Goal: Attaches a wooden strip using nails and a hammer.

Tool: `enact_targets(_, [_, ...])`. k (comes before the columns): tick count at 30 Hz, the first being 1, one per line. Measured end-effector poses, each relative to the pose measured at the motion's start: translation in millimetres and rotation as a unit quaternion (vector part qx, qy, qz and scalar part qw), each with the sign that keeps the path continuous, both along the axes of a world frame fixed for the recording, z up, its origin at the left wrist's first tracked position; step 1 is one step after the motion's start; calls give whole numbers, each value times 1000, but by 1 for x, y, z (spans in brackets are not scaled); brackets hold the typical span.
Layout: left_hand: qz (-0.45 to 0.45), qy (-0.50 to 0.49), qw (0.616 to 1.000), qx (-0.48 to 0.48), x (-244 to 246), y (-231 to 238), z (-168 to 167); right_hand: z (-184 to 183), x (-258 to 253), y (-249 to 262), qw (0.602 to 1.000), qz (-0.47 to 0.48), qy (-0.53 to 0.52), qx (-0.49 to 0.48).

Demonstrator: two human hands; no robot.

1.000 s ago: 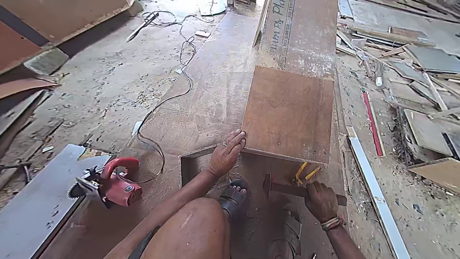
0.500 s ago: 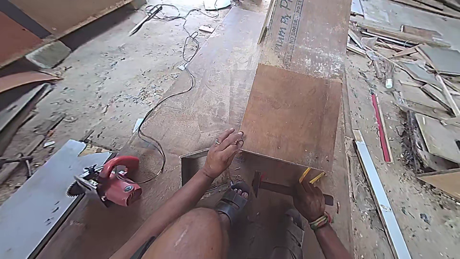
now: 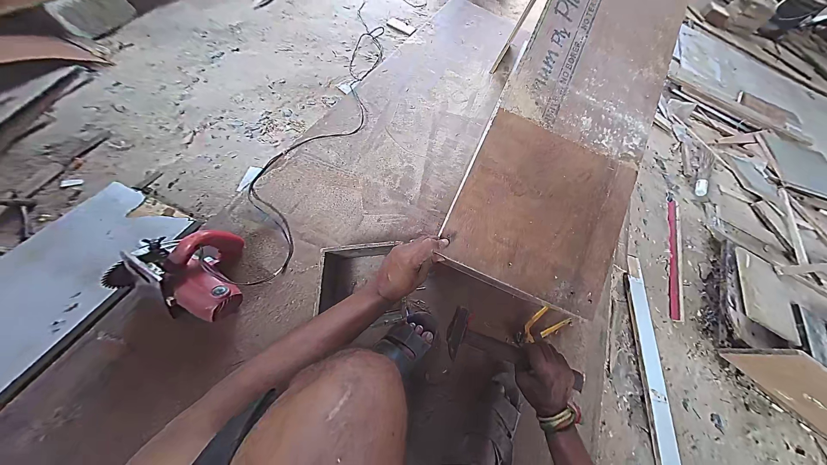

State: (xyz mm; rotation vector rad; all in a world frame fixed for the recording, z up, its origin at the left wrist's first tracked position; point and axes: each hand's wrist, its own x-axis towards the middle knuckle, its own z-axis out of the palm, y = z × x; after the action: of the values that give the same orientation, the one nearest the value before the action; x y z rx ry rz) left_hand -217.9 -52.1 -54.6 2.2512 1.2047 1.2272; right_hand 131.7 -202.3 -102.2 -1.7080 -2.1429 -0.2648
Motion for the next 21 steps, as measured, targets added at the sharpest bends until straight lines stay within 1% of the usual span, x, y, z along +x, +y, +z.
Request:
enact_targets(4, [25,7,1000,-3,3,-3,-1,-8,-5,-16,998,-37,45,-38])
enact_targets(8, [30,6,1000,-4,5,-4,-3,-17,-6,-29,996,-30,37,-76])
enact_targets(11, [38,13,999,-1,6,-6,-1,-23,-9,-32,997,-4,15,-77])
enact_targets(14, [38,15,999,-4,7,-6,0,-25,-15,-29,997,11,20,-76])
enact_targets(21, [38,19,999,1,8,-6,1,-25,-22,-27,994,-20,57,-90])
